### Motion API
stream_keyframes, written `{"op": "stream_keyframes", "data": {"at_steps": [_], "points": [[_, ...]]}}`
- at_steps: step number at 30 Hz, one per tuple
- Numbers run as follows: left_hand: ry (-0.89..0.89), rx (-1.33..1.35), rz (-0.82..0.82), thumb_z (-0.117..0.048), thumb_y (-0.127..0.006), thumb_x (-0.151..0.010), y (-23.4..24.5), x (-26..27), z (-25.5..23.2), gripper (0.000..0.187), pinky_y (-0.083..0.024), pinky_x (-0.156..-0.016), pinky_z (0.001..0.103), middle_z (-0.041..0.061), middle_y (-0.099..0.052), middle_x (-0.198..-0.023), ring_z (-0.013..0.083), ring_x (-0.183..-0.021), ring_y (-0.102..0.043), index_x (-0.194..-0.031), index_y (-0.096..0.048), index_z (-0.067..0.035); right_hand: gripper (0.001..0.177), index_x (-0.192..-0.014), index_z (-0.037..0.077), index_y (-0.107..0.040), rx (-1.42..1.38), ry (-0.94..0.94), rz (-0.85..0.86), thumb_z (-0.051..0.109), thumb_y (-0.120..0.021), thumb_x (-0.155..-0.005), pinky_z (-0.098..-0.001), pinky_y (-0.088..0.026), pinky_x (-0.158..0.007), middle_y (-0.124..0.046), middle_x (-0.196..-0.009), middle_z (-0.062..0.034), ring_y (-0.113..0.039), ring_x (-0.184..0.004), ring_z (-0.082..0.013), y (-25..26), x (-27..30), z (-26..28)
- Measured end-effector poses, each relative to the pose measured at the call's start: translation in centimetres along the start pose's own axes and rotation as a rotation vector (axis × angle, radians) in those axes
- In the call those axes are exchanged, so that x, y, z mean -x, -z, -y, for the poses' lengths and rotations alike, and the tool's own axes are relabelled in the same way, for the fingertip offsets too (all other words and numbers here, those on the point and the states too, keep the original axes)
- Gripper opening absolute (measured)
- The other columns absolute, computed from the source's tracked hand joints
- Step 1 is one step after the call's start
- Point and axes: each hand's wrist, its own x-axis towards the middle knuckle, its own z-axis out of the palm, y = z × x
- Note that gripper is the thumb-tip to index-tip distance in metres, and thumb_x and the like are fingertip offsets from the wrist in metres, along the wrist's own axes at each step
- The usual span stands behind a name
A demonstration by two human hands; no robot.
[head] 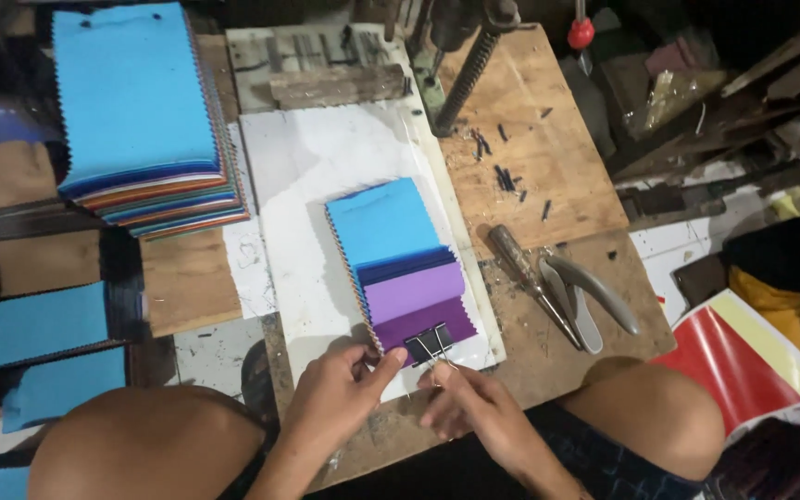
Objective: Using a drill press to punch holes in stacks of material and then assembling them into a notebook or swatch book.
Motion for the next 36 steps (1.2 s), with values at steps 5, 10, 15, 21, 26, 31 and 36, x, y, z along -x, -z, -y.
{"op": "stream_keyframes", "data": {"at_steps": [5,10,15,21,26,31,36], "points": [[-0.570,-0.179,-0.635,-0.057,-0.070,-0.089,-1.5,-2.4,2.8,0.063,-0.057,-0.088,0.041,0.010,-0.065,-0.120,0.0252,-0.109,-0.066,-0.126,-0.055,-0.008,0.054,-0.104,0.019,-0.068,0.852,-0.048,-0.227,0.063,-0.038,-0.094,-0.0346,-0.054,-0.072,-0.067,-0.069,-0.0019,-0.068,-0.072,-0.0176,2.3,1.6,5.3],[-0.765,-0.444,-0.669,-0.062,-0.061,-0.092,0.3,-3.2,-0.4,0.076,-0.031,-0.114,0.052,0.007,-0.048,-0.155,0.0280,-0.143,-0.040,-0.149,-0.045,-0.014,0.034,-0.126,0.013,-0.064,0.684,0.658,-0.229,0.029,-0.055,-0.097,-0.0302,-0.061,-0.075,-0.076,-0.114,-0.0029,-0.072,-0.092,-0.0154,5.6,-3.1,5.0],[-0.626,-0.471,-0.529,-0.066,-0.061,-0.090,-0.1,-3.0,-0.6,0.072,-0.018,-0.119,0.058,0.001,-0.053,-0.150,0.0272,-0.142,-0.040,-0.148,-0.048,-0.026,0.055,-0.149,0.019,-0.045,0.563,0.622,-0.065,0.007,-0.046,-0.096,-0.0456,-0.055,-0.105,-0.063,-0.145,-0.0080,-0.062,-0.132,-0.0225,5.5,-4.5,5.9],[-0.946,-0.379,-0.614,-0.061,-0.070,-0.086,-1.8,-1.0,1.9,0.051,-0.015,-0.120,0.062,-0.004,-0.070,-0.124,0.0174,-0.120,-0.062,-0.120,-0.070,-0.023,0.045,-0.140,0.010,-0.056,0.502,0.679,-0.102,0.010,-0.043,-0.097,-0.0357,-0.056,-0.101,-0.073,-0.130,-0.0094,-0.070,-0.121,-0.0207,6.8,-3.2,4.5],[-1.098,-0.373,-0.829,-0.032,-0.083,-0.086,-1.7,0.1,3.1,0.022,-0.041,-0.107,0.050,-0.002,-0.066,-0.120,0.0136,-0.107,-0.068,-0.104,-0.074,-0.023,0.027,-0.122,0.007,-0.069,0.666,0.865,-0.187,0.011,-0.057,-0.098,-0.0297,-0.061,-0.092,-0.076,-0.121,-0.0072,-0.072,-0.116,-0.0191,8.4,-2.4,3.1],[-1.143,-0.431,-0.764,-0.030,-0.080,-0.090,-2.0,-0.4,3.9,0.024,-0.046,-0.094,0.042,0.000,-0.070,-0.121,0.0202,-0.108,-0.067,-0.110,-0.072,-0.021,0.024,-0.115,0.008,-0.072,0.603,0.758,-0.151,0.017,-0.065,-0.094,-0.0257,-0.061,-0.090,-0.079,-0.109,-0.0050,-0.075,-0.100,-0.0147,8.3,-1.8,2.3],[-1.191,-0.399,-0.681,-0.016,-0.076,-0.093,-1.9,-0.3,3.7,0.015,-0.053,-0.085,0.039,0.004,-0.069,-0.116,0.0193,-0.100,-0.070,-0.106,-0.073,-0.009,0.024,-0.111,0.009,-0.079,0.631,0.860,-0.083,0.020,-0.066,-0.094,-0.0307,-0.060,-0.095,-0.081,-0.112,-0.0078,-0.076,-0.107,-0.0190,7.2,-2.6,1.5]]}}
